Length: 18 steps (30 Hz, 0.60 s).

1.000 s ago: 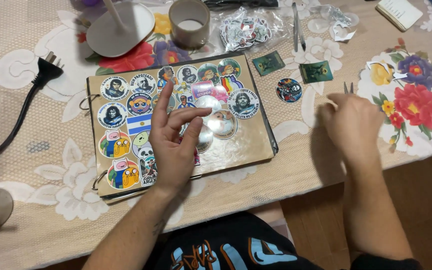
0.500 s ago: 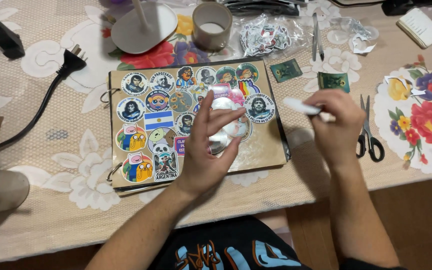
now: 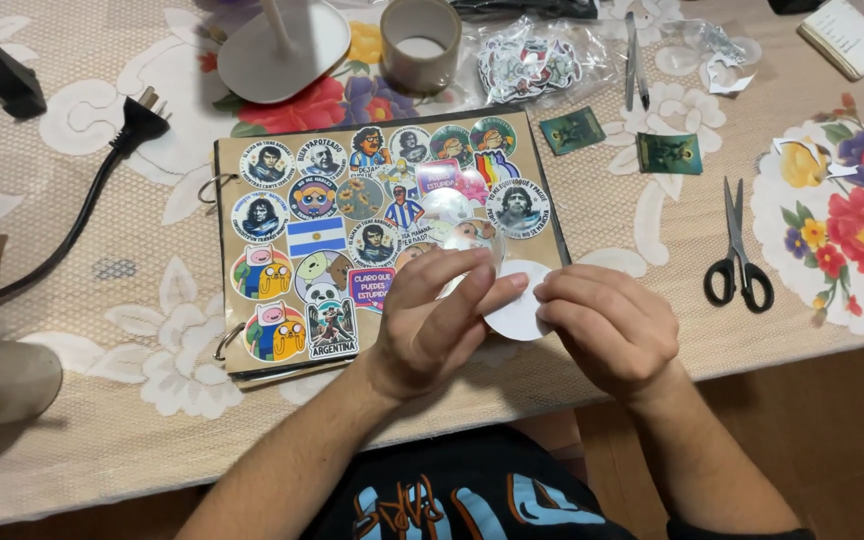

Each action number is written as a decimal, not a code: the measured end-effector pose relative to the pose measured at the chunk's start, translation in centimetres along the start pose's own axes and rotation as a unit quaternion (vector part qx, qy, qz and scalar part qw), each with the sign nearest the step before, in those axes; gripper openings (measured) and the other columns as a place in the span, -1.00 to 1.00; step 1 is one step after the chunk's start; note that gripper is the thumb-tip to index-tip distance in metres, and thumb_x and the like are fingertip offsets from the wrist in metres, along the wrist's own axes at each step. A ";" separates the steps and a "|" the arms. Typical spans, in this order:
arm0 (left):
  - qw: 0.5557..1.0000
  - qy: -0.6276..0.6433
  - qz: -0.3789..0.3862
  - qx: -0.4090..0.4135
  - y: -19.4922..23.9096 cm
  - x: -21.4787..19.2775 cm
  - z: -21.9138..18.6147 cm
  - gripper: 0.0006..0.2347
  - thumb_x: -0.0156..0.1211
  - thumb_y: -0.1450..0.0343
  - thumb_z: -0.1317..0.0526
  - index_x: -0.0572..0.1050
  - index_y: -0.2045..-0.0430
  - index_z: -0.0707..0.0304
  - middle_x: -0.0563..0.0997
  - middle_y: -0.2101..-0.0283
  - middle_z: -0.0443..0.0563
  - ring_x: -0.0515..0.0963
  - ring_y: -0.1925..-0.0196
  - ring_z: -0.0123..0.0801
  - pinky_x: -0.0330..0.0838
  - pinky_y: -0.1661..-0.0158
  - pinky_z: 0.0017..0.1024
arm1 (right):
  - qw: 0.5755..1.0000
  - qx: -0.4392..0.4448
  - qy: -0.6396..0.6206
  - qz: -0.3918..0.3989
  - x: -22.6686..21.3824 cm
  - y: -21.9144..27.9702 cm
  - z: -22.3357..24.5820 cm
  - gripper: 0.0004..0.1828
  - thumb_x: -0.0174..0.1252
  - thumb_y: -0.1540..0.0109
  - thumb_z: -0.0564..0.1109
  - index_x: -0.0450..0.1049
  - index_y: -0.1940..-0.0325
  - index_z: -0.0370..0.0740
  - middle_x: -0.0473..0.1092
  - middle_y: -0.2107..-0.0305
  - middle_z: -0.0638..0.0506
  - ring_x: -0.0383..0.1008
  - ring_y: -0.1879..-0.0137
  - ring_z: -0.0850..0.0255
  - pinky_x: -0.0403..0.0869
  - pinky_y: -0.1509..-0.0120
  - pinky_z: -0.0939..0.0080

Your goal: Decorating a scrapbook by cutting out stickers, peeling their adhesive backings, and carefully placing them onto the pages.

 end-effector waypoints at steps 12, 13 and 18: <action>0.998 -0.062 -0.013 0.016 -0.4 -0.3 -0.7 -0.59 0.30 -0.37 0.42 0.41 -0.14 0.27 0.69 0.07 0.01 0.67 -0.02 -0.10 0.53 -0.05 -0.18 | 0.999 -0.042 0.000 -0.010 0.1 -0.4 0.4 -0.74 0.10 -0.31 -0.30 0.50 0.49 -0.34 0.49 0.48 -0.18 0.52 0.40 -0.02 0.59 0.26 0.07; 0.997 -0.076 -0.019 0.024 -0.5 -0.2 -0.8 -0.61 0.29 -0.38 0.42 0.43 -0.12 0.25 0.70 0.09 -0.03 0.68 0.00 -0.13 0.54 -0.04 -0.20 | 0.999 -0.044 0.003 -0.012 0.0 -0.6 0.5 -0.73 0.10 -0.31 -0.30 0.50 0.50 -0.33 0.49 0.48 -0.17 0.52 0.41 -0.01 0.59 0.27 0.07; 0.992 -0.107 -0.029 0.053 -0.6 -0.1 -1.3 -0.67 0.26 -0.40 0.44 0.47 -0.06 0.19 0.71 0.12 -0.09 0.70 0.03 -0.19 0.55 -0.02 -0.23 | 0.999 -0.048 0.006 -0.012 0.0 -0.8 0.5 -0.74 0.10 -0.31 -0.29 0.50 0.49 -0.31 0.49 0.49 -0.15 0.52 0.41 0.01 0.59 0.28 0.09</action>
Point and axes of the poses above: each hand's wrist, its own y-axis away from the middle knuckle, its own x-axis out of the palm, z = x × y, the point moved 3 cm from there along -y, towards the middle knuckle
